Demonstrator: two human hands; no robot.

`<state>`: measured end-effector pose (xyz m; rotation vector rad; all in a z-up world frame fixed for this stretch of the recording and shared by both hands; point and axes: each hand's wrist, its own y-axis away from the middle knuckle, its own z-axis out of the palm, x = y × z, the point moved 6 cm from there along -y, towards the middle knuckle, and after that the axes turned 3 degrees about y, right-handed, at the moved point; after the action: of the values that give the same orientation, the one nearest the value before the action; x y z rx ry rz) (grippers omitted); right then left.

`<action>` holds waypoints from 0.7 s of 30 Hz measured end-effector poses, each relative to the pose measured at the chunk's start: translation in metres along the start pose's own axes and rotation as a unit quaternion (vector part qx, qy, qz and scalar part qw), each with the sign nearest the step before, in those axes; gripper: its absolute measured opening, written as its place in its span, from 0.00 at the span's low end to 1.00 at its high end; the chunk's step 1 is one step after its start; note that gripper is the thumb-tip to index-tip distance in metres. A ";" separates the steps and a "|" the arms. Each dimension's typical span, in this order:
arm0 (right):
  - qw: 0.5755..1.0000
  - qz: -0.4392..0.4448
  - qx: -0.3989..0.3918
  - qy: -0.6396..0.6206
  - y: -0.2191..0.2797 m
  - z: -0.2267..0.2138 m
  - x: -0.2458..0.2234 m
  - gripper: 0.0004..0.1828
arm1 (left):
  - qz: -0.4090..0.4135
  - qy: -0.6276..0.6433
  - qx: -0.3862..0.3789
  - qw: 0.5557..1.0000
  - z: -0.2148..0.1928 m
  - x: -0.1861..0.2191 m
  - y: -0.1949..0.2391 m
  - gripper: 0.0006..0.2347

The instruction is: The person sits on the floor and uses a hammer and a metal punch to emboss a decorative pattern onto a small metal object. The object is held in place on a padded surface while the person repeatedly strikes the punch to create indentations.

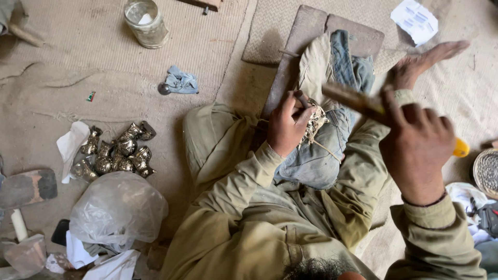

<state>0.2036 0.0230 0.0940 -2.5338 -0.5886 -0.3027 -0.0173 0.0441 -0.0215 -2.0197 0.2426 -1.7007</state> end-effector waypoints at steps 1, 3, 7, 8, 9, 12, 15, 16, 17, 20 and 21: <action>0.998 0.000 0.041 -0.040 0.000 -0.008 0.000 0.29 | -0.008 0.007 0.006 1.000 0.000 -0.002 0.003 0.12; 0.989 -0.006 0.104 -0.101 -0.001 -0.022 -0.002 0.28 | -0.023 0.020 0.018 0.999 0.001 -0.008 0.008 0.11; 0.986 -0.076 0.128 -0.081 -0.009 -0.048 -0.018 0.23 | 0.020 -0.019 0.027 0.999 -0.001 -0.013 0.013 0.12; 0.985 -0.105 0.136 -0.030 -0.010 -0.054 -0.025 0.21 | 0.069 -0.038 0.035 0.996 -0.002 -0.010 0.012 0.13; 0.980 -0.136 0.144 0.019 -0.011 -0.059 -0.031 0.20 | 0.118 -0.058 0.044 0.990 -0.003 -0.006 0.013 0.14; 0.974 -0.087 0.156 -0.140 -0.013 -0.068 -0.028 0.22 | 0.073 -0.085 0.007 0.994 0.001 -0.015 0.012 0.09; 0.991 -0.098 0.040 0.076 -0.015 -0.049 -0.034 0.23 | -0.015 0.033 0.007 0.999 0.001 -0.023 0.009 0.11; 0.995 -0.075 0.064 -0.035 -0.013 -0.050 -0.033 0.23 | 0.017 0.005 0.017 1.000 -0.001 -0.018 0.009 0.12; 0.985 -0.051 0.087 -0.143 -0.011 -0.051 -0.029 0.24 | 0.049 -0.021 0.027 0.998 -0.003 -0.013 0.008 0.14; 0.998 -0.041 0.047 -0.031 -0.002 -0.044 -0.034 0.25 | 0.006 0.024 0.008 1.000 0.001 -0.014 0.010 0.10; 0.995 -0.046 0.020 0.081 -0.001 -0.039 -0.037 0.24 | -0.027 0.058 -0.008 0.998 0.002 -0.017 0.009 0.09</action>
<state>0.1667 -0.0095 0.1154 -2.4197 -0.6431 -0.5185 -0.0168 0.0437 -0.0407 -1.9565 0.2437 -1.8575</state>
